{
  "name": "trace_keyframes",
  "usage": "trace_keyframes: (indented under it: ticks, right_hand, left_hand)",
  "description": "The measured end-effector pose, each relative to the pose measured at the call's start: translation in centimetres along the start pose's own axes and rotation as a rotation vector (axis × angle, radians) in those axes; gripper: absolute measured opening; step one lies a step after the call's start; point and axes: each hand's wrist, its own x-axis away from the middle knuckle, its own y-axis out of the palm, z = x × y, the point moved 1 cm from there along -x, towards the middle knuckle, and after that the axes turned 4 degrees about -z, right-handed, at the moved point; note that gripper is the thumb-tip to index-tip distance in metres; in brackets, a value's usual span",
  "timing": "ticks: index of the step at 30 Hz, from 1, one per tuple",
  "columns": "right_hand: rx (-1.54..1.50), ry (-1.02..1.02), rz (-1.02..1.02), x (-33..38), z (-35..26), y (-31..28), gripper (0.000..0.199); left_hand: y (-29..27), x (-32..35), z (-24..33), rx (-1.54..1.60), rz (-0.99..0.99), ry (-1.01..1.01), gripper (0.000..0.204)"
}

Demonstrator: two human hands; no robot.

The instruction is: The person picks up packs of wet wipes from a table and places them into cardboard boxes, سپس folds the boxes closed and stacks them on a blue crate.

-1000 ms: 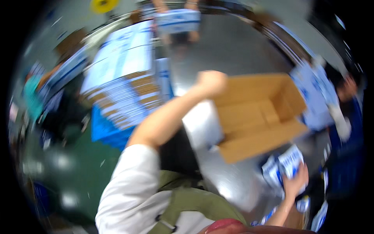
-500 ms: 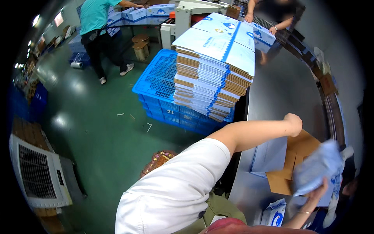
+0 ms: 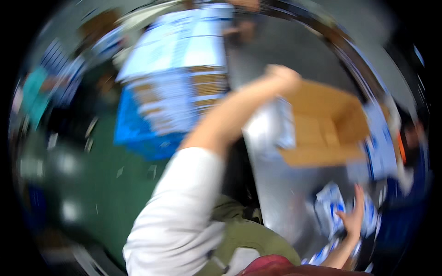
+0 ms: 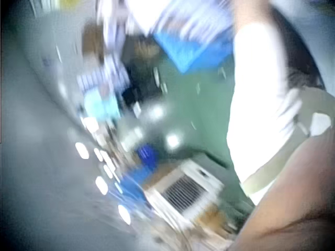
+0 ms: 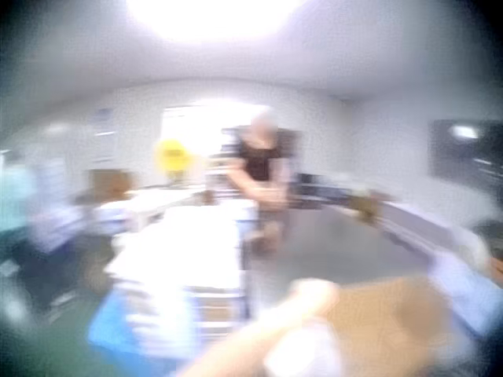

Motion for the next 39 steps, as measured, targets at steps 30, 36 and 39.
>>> trace_keyframes:
  ticks: [30, 36, 39]
  right_hand:
    - [0.239, 0.788, 0.179, 0.0, 31.3, -8.0, 0.081]
    - [-0.318, 0.661, 0.017, -3.1, 28.1, -5.2, 0.076]
    - [0.070, 0.354, -0.026, -2.5, 18.4, -2.3, 0.076]
  left_hand:
    - [12.6, 13.2, 25.2, 0.136, 0.034, 0.878, 0.075]
    - [12.7, 12.4, 25.1, 0.143, 0.036, 0.929, 0.075]
    - [13.5, 12.9, 23.5, 0.126, 0.057, 0.938, 0.073]
